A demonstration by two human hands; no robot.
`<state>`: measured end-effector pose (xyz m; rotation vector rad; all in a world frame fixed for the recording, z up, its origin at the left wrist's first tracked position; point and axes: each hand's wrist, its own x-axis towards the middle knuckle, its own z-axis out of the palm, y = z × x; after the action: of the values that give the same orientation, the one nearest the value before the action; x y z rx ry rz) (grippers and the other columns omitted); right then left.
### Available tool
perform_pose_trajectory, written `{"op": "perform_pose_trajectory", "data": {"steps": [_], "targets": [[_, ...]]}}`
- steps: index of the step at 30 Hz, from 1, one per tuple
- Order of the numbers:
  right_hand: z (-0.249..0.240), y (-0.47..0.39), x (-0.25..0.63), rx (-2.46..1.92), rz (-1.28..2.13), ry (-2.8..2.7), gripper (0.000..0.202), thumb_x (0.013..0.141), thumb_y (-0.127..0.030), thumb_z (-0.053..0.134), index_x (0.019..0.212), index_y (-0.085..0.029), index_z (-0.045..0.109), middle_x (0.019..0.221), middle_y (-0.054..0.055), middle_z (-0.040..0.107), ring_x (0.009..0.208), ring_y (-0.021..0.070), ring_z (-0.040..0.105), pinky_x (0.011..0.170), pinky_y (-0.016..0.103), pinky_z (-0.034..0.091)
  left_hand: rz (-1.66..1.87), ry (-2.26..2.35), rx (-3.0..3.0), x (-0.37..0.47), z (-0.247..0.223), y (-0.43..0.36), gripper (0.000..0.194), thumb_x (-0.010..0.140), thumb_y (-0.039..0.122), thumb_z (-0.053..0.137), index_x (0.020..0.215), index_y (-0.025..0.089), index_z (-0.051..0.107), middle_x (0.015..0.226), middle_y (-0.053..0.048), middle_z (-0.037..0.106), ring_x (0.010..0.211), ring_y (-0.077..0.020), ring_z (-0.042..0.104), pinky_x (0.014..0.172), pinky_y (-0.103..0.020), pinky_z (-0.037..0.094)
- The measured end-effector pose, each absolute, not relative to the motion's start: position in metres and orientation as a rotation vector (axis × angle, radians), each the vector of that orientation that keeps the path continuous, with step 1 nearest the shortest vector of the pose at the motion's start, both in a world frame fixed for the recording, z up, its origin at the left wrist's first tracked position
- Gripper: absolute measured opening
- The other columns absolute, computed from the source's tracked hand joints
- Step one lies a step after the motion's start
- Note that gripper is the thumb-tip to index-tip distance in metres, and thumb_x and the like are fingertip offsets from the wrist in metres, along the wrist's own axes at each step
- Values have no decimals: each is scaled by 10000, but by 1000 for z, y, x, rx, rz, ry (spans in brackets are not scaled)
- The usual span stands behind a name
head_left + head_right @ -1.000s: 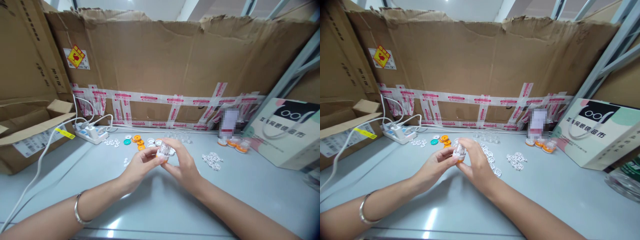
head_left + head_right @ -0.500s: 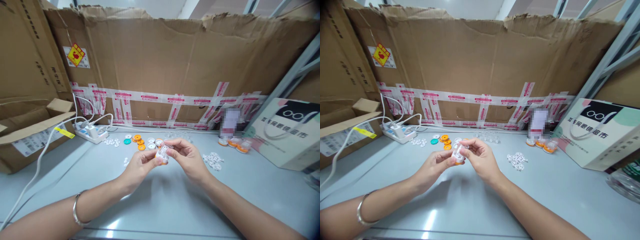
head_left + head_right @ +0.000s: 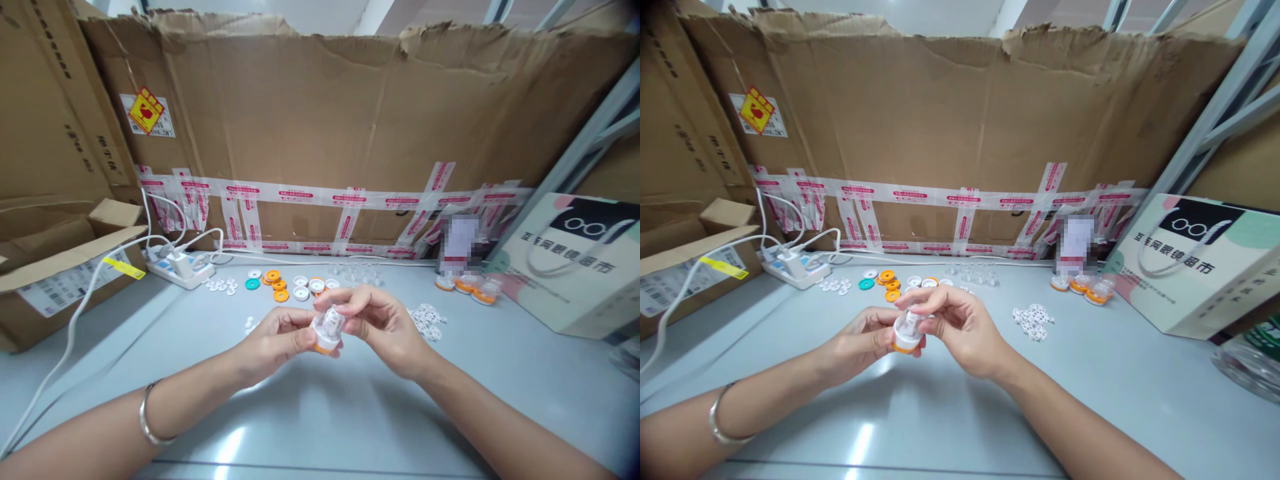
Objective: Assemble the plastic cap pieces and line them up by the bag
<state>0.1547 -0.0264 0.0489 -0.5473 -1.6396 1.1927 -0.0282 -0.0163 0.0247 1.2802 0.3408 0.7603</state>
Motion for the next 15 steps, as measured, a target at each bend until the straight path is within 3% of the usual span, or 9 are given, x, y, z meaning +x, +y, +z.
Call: {"op": "perform_pose_trajectory", "data": {"steps": [4, 8, 11, 15], "targets": [[47, -22, 151, -615, 1200, -1547, 113, 760, -283, 645, 856, -260, 590, 1112, 27, 615, 1031, 187, 579, 751, 341, 537, 932, 469, 1348, -24, 21, -14, 255, 808, 316, 600, 1010, 171, 658, 957, -64, 649, 912, -188, 594, 889, -334, 439], [43, -19, 143, -810, 1157, -1345, 332, 634, -277, 749, 917, -247, 577, 922, 18, 651, 855, 156, 620, 689, 282, 536, 993, 546, 1368, -22, 19, -12, 261, 812, 300, 599, 1034, 169, 641, 1013, -71, 643, 953, -195, 581, 923, -354, 421], [42, -19, 141, -863, 1148, -1338, 233, 656, -288, 730, 840, -214, 607, 923, 29, 668, 839, 149, 623, 733, 290, 527, 973, 539, 1361, -24, 19, -12, 263, 813, 319, 594, 1015, 159, 650, 971, -71, 650, 918, -190, 588, 902, -346, 432], [45, -20, 143, -815, 1128, -1387, 194, 721, -292, 677, 894, -225, 619, 936, 23, 670, 869, 137, 619, 787, 288, 515, 978, 525, 1355, -26, 24, -13, 274, 813, 352, 585, 977, 147, 665, 933, -74, 656, 885, -194, 600, 876, -341, 447]]}}
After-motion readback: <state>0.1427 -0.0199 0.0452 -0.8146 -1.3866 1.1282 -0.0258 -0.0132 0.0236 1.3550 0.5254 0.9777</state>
